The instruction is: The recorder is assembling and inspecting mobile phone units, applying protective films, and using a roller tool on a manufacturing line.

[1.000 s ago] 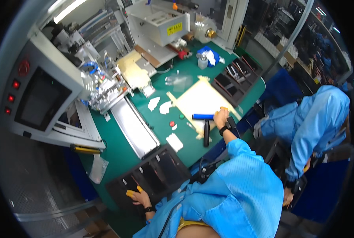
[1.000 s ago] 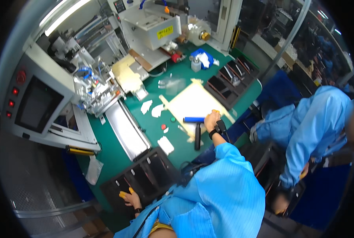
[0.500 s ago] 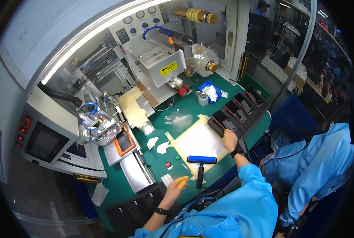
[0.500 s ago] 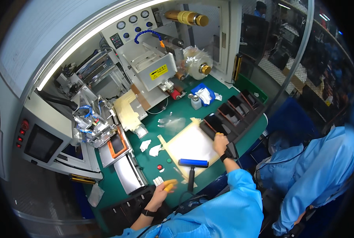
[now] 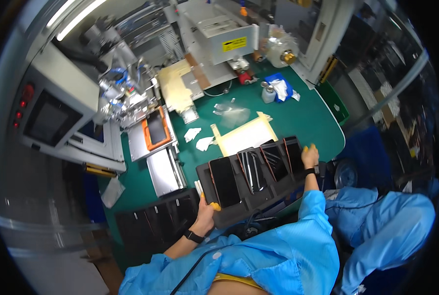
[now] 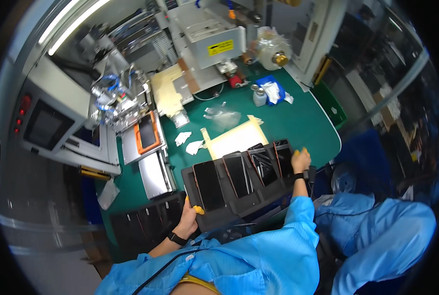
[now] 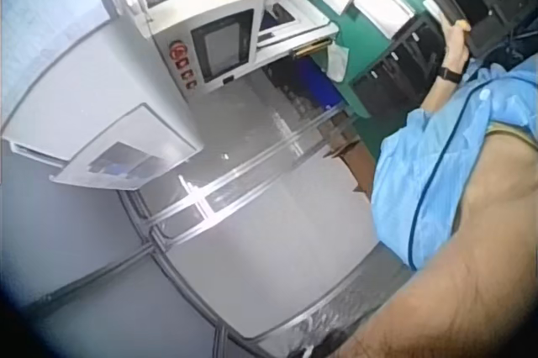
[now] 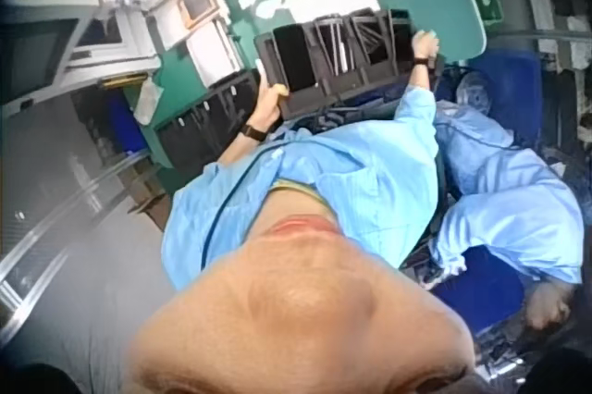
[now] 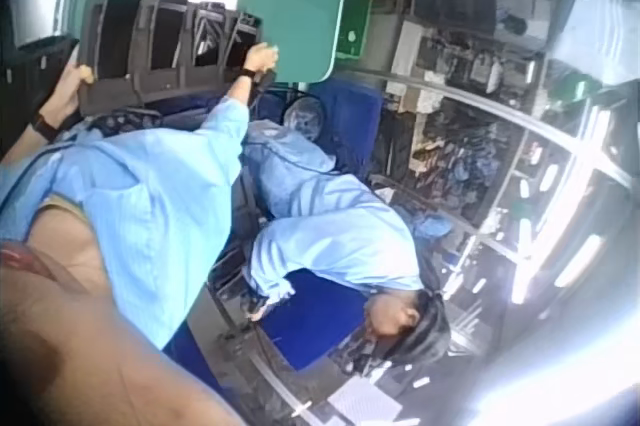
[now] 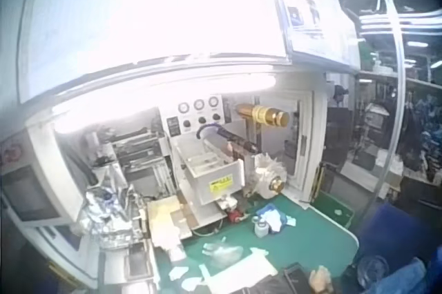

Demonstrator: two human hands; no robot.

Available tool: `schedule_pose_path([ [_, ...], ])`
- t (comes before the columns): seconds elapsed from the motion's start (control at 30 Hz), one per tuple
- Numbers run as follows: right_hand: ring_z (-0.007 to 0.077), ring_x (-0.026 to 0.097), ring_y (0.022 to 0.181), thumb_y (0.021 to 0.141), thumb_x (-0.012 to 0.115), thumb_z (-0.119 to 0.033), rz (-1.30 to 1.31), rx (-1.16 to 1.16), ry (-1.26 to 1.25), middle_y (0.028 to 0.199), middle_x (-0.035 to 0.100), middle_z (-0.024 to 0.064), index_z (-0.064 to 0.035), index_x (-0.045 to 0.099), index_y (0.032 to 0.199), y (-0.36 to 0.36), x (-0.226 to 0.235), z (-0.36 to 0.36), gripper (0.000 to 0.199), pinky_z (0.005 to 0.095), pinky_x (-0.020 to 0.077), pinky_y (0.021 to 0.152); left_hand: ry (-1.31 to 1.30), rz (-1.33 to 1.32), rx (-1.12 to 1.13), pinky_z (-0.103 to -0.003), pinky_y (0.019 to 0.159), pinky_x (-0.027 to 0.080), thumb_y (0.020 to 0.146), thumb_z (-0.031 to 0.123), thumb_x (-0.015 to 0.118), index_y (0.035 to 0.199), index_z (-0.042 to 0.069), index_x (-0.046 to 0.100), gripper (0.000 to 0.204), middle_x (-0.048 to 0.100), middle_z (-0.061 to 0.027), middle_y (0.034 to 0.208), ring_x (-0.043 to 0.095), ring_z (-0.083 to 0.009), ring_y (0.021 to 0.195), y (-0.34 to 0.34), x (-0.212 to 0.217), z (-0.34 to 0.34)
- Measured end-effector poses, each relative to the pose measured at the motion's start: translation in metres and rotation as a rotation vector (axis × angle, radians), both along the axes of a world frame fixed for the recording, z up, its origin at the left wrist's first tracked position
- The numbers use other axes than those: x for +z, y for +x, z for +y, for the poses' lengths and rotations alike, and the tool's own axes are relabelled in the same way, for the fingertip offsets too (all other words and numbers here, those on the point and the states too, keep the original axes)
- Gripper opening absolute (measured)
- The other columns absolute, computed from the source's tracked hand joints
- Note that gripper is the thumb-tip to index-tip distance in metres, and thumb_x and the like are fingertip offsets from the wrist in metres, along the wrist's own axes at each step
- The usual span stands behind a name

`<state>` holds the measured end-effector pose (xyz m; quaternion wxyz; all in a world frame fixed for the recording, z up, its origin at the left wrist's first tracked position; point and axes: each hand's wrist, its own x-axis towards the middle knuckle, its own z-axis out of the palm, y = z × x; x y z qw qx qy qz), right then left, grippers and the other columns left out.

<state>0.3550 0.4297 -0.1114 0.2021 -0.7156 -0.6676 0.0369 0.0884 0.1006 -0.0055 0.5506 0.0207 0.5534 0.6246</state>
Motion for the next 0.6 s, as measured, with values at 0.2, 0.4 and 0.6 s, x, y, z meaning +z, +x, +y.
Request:
schedule_pose_path([
  [0.2,0.0359,0.051,0.1,0.086,0.034,-0.042,0.276,-0.113,-0.518,0.104,0.055,0.0233,0.0031,0.052,0.106,0.024,-0.053,0.006,0.052,0.0419,0.0386,0.084,-0.062,0.045,0.104,-0.027,0.056,0.047,0.07,-0.011,0.034,0.117,0.013,0.038,0.053,0.053,-0.0039,0.084,0.054,-0.0142,0.068,-0.011,-0.004,-0.033],
  [0.4,0.0107,0.051,0.065,0.09,0.036,-0.038,0.809,0.204,-0.942,0.075,0.057,0.0028,0.0005,0.058,0.094,-0.057,0.087,-0.087,0.045,0.0249,0.038,0.057,-0.112,0.238,0.311,-0.022,0.058,0.045,0.065,-0.011,0.038,0.123,0.006,0.037,0.061,0.053,-0.0036,0.09,0.053,-0.0119,0.074,-0.069,0.015,-0.137],
  [0.6,0.0096,0.049,0.056,0.087,0.044,-0.029,0.568,0.718,-1.026,0.064,0.052,0.0015,-0.0015,0.057,0.093,-0.133,0.097,-0.19,0.031,0.0236,0.0375,0.05,-0.225,0.427,0.373,-0.021,0.065,0.044,0.068,-0.004,0.036,0.117,0.002,0.045,0.049,0.055,-0.0036,0.091,0.054,-0.0095,0.078,-0.161,0.018,-0.261],
])
